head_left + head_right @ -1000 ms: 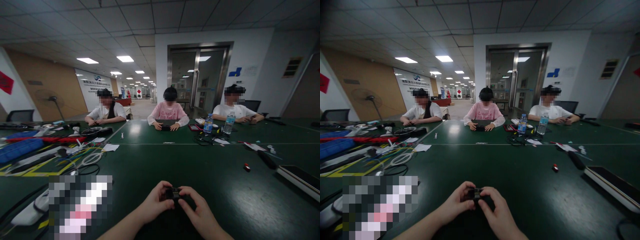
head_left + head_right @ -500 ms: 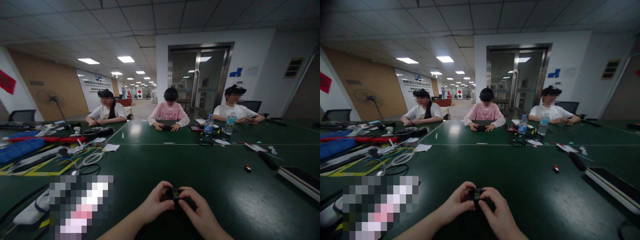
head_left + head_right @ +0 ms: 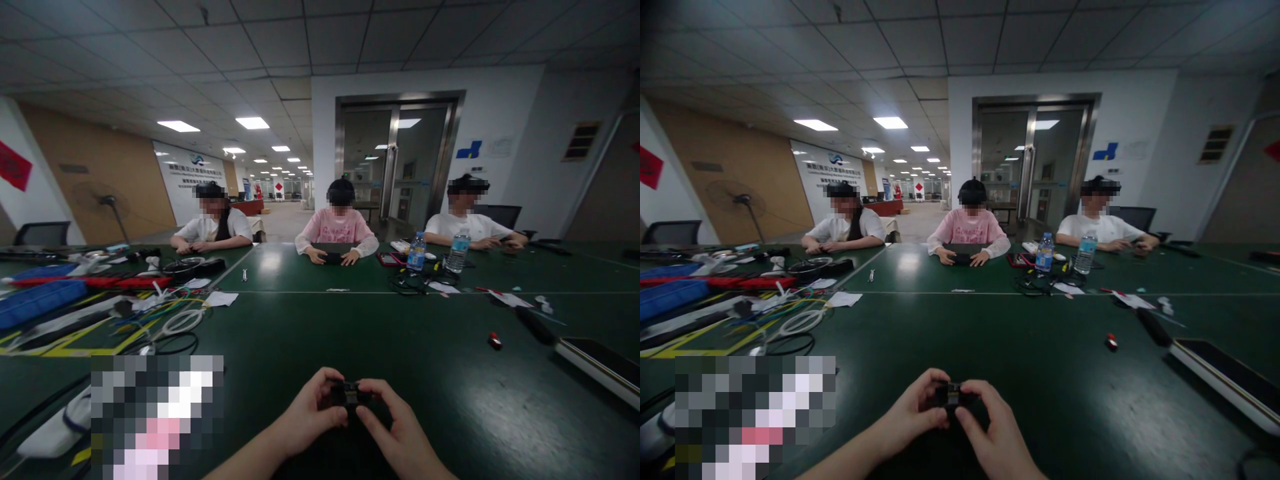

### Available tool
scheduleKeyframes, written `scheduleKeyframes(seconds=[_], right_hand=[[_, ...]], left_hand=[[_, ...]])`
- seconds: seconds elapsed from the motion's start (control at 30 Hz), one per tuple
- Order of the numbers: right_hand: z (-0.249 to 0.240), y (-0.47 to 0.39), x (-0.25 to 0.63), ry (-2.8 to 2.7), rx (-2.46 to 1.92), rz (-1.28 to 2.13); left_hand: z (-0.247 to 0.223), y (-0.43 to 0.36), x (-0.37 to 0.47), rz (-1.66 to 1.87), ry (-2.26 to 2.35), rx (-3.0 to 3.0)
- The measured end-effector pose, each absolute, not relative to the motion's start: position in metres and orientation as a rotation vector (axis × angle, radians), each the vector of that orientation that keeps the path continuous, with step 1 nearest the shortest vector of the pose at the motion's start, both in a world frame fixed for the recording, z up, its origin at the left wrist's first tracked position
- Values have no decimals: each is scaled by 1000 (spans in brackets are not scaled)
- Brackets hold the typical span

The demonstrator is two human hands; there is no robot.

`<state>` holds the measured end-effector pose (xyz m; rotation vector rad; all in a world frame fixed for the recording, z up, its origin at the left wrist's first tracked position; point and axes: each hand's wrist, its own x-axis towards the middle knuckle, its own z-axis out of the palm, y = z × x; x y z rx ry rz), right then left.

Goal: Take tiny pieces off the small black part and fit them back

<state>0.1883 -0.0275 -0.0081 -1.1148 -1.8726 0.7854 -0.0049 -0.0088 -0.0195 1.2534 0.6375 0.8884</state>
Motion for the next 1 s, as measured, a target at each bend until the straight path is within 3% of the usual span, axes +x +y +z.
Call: scheduleKeyframes(seconds=[1.0], right_hand=[[-1, -31, 188, -1924, -1078, 810]], left_hand=[[-8, -13, -2, 887, 679, 1263]])
